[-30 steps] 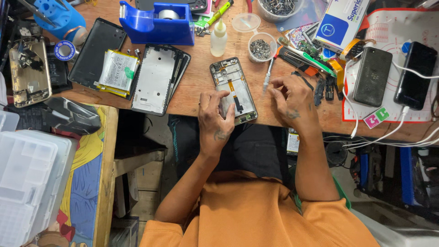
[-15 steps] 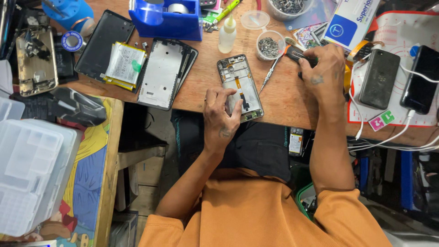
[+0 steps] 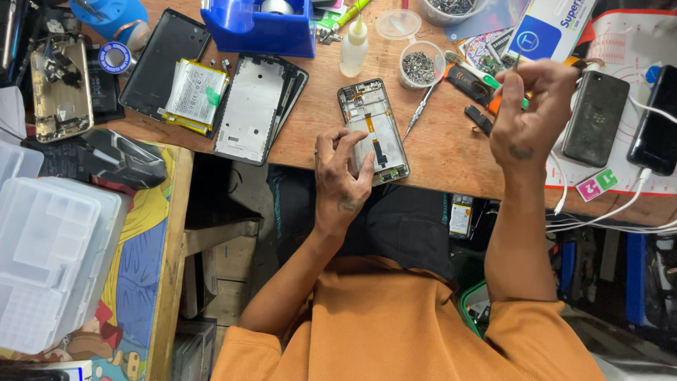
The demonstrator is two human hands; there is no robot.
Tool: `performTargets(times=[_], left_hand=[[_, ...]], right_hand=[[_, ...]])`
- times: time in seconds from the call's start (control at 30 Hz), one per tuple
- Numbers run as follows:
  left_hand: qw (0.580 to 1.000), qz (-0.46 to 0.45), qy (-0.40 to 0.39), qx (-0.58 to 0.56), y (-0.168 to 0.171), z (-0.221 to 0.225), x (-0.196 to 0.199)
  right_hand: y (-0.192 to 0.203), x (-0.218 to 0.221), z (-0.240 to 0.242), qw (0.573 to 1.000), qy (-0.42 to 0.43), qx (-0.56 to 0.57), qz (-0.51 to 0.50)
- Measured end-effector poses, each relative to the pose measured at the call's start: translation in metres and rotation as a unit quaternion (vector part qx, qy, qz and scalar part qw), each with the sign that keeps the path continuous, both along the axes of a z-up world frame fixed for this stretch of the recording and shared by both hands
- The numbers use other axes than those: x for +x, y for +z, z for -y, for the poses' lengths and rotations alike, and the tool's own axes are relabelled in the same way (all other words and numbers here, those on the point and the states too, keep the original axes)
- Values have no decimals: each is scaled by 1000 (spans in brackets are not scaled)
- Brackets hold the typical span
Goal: The person uses a screwdriver to remove screws from a smartphone's internal frame, then detaches and removes the battery. The person continues to use the screwdriver to loosen components inside the phone.
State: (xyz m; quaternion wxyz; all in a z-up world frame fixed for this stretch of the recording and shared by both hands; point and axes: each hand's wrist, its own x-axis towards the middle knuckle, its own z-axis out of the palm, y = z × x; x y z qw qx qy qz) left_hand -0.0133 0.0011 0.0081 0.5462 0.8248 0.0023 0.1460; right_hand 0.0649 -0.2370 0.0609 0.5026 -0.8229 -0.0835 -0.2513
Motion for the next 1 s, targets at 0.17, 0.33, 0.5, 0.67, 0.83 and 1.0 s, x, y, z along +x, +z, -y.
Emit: performTargets(times=[0.17,0.33,0.5,0.67,0.83,1.0], left_hand=[[1000,-18,-1,14,-5,1,-2],[1000,-8,4,15,-5,2,-2],[995,65,-24,69,-3,4,-9],[987,62,-81,124,-5,5,-8],[982,27,-119,146,-8,-1,-5],[986,43,-108,123,-2,-1,-7]], right_hand=[[-34,-24,9,901,216,328,-183],[-64,-38,14,795,295,448,-282],[-68,-56,1,939,200,207,-189],[-54,-60,-16,973,176,-4,-151],[-53,-64,-26,967,130,-4,-217],[-63,-66,-21,961,153,67,-220]])
